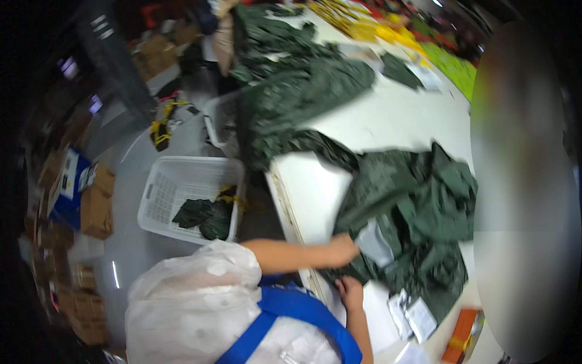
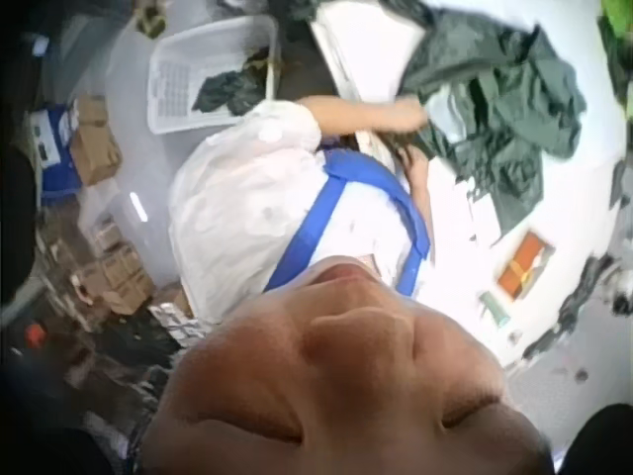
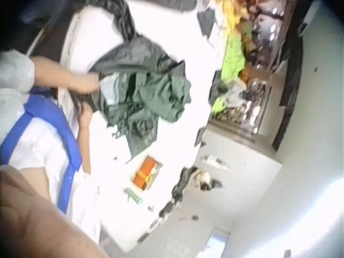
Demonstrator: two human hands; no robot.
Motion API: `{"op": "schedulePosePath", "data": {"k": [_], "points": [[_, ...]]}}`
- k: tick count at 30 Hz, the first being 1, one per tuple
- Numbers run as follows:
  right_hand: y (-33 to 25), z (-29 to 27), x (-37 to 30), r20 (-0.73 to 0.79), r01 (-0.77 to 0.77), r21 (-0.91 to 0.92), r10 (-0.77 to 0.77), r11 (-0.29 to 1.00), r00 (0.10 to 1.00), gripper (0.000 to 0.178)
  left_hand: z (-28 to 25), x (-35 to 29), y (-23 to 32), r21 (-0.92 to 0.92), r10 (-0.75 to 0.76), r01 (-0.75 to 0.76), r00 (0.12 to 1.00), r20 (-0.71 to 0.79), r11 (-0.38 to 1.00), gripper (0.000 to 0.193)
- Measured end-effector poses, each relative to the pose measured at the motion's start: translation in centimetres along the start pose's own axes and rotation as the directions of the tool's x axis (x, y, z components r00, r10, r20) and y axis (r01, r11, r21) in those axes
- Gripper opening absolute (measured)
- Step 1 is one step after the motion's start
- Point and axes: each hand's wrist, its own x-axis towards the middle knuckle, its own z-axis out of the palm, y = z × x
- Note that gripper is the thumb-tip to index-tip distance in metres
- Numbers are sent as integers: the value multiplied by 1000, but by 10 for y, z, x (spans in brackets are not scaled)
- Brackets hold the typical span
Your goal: The person folds a large green garment on a white table, aligning edges and smoothing the fabric. The person places the folded item into a white basket and then repeats the process with another garment.
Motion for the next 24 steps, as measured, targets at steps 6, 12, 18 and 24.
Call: {"op": "schedulePosePath", "data": {"k": [6,12,18,24], "points": [[-7,-4,8,14,-44,82,43,996,999,21,-28,3,-49,228,-197,130,933,302,965,25],[-14,-8,6,53,-222,101,217,970,975,22,-67,1,-23,24,86,-92,979,182,995,17],[-15,-9,12,91,-372,193,361,908,928,25,-88,-8,-45,105,198,-200,980,30,974,19],[-8,-16,21,204,-469,328,424,820,882,21,-50,-61,-12,-134,482,-471,874,63,872,20]]}}
